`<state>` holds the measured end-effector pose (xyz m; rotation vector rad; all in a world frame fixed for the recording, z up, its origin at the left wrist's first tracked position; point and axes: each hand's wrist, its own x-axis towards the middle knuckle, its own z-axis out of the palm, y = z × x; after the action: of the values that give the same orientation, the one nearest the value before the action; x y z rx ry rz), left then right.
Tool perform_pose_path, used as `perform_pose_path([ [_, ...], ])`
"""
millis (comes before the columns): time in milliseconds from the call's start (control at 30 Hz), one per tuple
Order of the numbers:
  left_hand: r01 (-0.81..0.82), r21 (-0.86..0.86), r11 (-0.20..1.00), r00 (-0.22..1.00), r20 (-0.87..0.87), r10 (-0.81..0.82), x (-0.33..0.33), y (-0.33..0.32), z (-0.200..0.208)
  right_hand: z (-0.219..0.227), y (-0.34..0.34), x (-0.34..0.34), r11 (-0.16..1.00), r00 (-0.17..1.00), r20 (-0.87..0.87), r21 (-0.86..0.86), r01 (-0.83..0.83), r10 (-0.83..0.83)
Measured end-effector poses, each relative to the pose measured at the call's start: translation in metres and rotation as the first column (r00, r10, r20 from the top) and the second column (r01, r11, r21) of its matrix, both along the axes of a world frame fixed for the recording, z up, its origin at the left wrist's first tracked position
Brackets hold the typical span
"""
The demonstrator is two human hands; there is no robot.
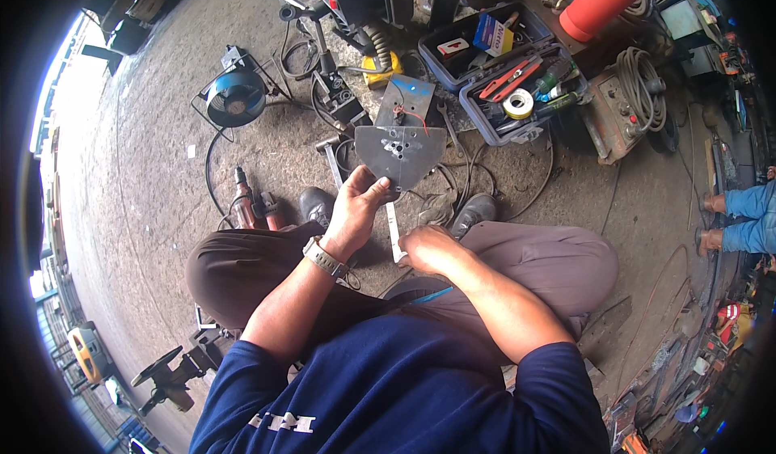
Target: The person sits on the workshop floor and repeatedly measures a perforated metal plate with a metal ruler, adjusting the ruler's position and flipping the plate to check different edges. The person also handles a separate metal bar, aligning it with the plate before setting it aside.
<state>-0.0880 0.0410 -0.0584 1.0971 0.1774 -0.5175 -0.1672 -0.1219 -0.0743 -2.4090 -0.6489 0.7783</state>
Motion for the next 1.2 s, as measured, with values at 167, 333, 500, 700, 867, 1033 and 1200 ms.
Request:
perform_pose_path([
  [167,-0.002,-0.008,1.000,1.000,0.001,0.002,0.0002,-0.0007,0.0000,0.0001,-0.0001,-0.0004,1.000,1.000,-0.005,-0.001,0.009,-0.009],
  [333,0.004,0.005,1.000,1.000,0.006,-0.004,0.0006,0.0003,-0.0012,0.0016,0.0002,0.0007,1.000,1.000,-0.011,-0.003,0.003,-0.004],
  [500,0.001,-0.013,1.000,1.000,-0.001,-0.001,0.0005,0.0001,-0.0019,0.0022,0.0003,0.0011,1.000,1.000,-0.015,-0.002,0.003,-0.003],
  [700,0.006,-0.014,1.000,1.000,0.013,-0.006,0.0008,0.0006,-0.0048,0.0047,0.0016,0.0030,1.000,0.999,-0.051,-0.027,-0.003,0.002],
  [867,-0.004,0.000,1.000,1.000,0.020,0.004,-0.0004,-0.0006,-0.0020,0.0004,0.0006,0.0006,1.000,0.999,-0.038,-0.025,-0.007,0.007],
  [1033,0.049,0.043,0.998,0.998,0.042,-0.051,0.0011,0.0036,-0.0073,0.0014,0.0017,0.0022,0.999,0.998,-0.062,-0.049,-0.002,-0.001],
  [1200,0.023,0.009,1.000,0.999,0.022,-0.023,0.0003,0.0012,-0.0057,-0.0034,0.0002,0.0007,0.999,0.998,-0.068,-0.041,-0.005,0.002],
])
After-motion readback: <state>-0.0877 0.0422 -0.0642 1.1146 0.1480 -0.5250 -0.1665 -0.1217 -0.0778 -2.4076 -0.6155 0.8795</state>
